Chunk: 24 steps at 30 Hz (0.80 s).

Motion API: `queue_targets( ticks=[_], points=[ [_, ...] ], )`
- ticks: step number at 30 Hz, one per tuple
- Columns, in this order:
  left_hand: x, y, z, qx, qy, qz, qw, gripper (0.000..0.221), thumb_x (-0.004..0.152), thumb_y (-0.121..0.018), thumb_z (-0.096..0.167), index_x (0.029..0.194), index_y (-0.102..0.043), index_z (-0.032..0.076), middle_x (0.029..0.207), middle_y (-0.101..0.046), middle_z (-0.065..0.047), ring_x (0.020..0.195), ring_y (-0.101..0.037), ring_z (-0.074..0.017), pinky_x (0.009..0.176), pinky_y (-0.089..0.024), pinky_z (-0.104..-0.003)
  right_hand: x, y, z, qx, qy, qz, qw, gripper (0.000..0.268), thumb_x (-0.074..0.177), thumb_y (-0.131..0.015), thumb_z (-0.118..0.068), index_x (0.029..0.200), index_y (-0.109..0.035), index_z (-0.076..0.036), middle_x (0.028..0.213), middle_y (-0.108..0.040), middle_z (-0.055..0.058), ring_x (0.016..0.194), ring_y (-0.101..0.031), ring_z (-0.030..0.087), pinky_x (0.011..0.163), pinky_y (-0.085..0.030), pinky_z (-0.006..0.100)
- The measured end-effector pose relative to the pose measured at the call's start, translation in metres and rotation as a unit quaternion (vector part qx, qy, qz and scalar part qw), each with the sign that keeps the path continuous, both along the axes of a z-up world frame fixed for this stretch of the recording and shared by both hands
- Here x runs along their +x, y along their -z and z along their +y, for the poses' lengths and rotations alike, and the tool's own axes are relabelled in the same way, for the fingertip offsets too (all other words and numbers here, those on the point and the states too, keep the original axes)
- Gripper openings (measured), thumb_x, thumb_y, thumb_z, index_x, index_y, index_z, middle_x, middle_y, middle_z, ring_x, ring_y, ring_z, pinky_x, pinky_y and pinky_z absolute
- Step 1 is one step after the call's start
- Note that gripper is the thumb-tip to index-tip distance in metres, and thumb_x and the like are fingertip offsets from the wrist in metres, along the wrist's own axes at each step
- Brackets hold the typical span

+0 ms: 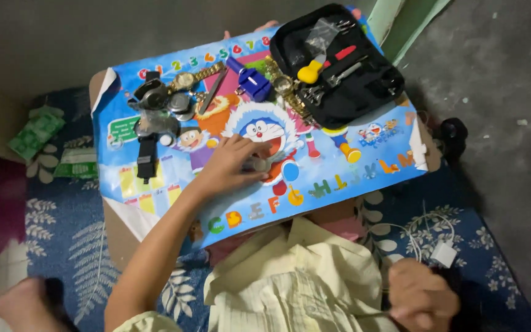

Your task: The person sits on the floor and uses a small metal pry tool to work around the back cover of a wristwatch, holding the watch steady with the other hand and repositioning it on the work board while prying at the case.

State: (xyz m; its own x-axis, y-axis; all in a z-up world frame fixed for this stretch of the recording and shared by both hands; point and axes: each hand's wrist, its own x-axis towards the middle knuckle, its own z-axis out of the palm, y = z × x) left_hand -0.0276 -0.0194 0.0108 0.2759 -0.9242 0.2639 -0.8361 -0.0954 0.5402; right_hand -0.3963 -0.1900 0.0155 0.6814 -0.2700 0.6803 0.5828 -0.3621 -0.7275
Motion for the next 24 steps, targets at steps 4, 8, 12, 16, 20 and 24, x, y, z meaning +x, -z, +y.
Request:
queue_targets(
  ticks=[4,8,12,16,20,24],
  points=[
    [0.0,0.004,0.003,-0.011,-0.003,-0.011,1.0,0.057,0.078,-0.081,0.033,0.129,-0.062,0.015,0.115,-0.068,-0.002,0.106,-0.054,-0.0229,0.098,-0.037,-0.041,-0.01,0.036,-0.013,0.231,-0.217,-0.219,0.923,0.026,0.104,-0.07,-0.023,0.078,-0.072,-0.019,0.076,-0.055,-0.002,0.048,-0.057,0.007,0.073,-0.038,0.032],
    [-0.005,-0.004,0.006,-0.027,-0.01,-0.039,0.999,0.048,0.08,-0.081,0.033,0.122,-0.066,0.014,0.108,-0.066,-0.002,0.099,-0.052,-0.0232,0.092,-0.038,-0.039,0.014,0.024,-0.002,0.133,-0.274,-0.191,0.933,0.013,0.094,-0.06,-0.021,0.082,-0.065,-0.018,0.049,-0.039,-0.008,0.034,-0.037,0.006,0.04,-0.035,0.022],
    [-0.004,-0.001,0.006,-0.052,-0.004,-0.065,0.996,0.041,0.081,-0.08,0.033,0.116,-0.072,0.013,0.101,-0.065,-0.002,0.097,-0.053,-0.0216,0.09,-0.039,-0.037,0.031,0.002,0.045,0.032,-0.264,0.044,0.963,0.016,0.078,-0.06,-0.013,0.062,-0.062,-0.015,0.05,-0.052,-0.004,0.04,-0.043,0.015,0.056,-0.043,0.028],
    [-0.004,0.001,0.006,-0.058,-0.005,-0.073,0.996,0.038,0.081,-0.08,0.032,0.114,-0.073,0.015,0.097,-0.063,-0.001,0.095,-0.053,-0.0204,0.088,-0.038,-0.037,0.045,0.011,0.044,-0.036,-0.424,0.189,0.885,0.009,0.075,-0.064,0.004,0.069,-0.066,-0.003,0.062,-0.067,0.004,0.051,-0.057,0.024,0.059,-0.046,0.031],
    [-0.001,0.004,0.004,-0.059,0.0,-0.076,0.995,0.041,0.081,-0.079,0.036,0.115,-0.073,0.014,0.098,-0.063,-0.001,0.094,-0.053,-0.0203,0.088,-0.037,-0.037,0.056,0.023,0.03,-0.001,-0.46,0.218,0.861,0.012,0.074,-0.063,0.003,0.063,-0.062,-0.004,0.058,-0.061,0.007,0.049,-0.046,0.026,0.059,-0.041,0.033],
    [-0.003,0.0,0.006,-0.063,-0.002,-0.069,0.996,0.041,0.08,-0.081,0.037,0.114,-0.073,0.015,0.099,-0.065,-0.001,0.095,-0.055,-0.0202,0.088,-0.037,-0.038,0.063,0.041,0.013,-0.01,-0.564,0.215,0.797,0.014,0.081,-0.061,0.007,0.072,-0.064,-0.003,0.063,-0.059,0.008,0.052,-0.047,0.028,0.063,-0.041,0.035]
  ],
)
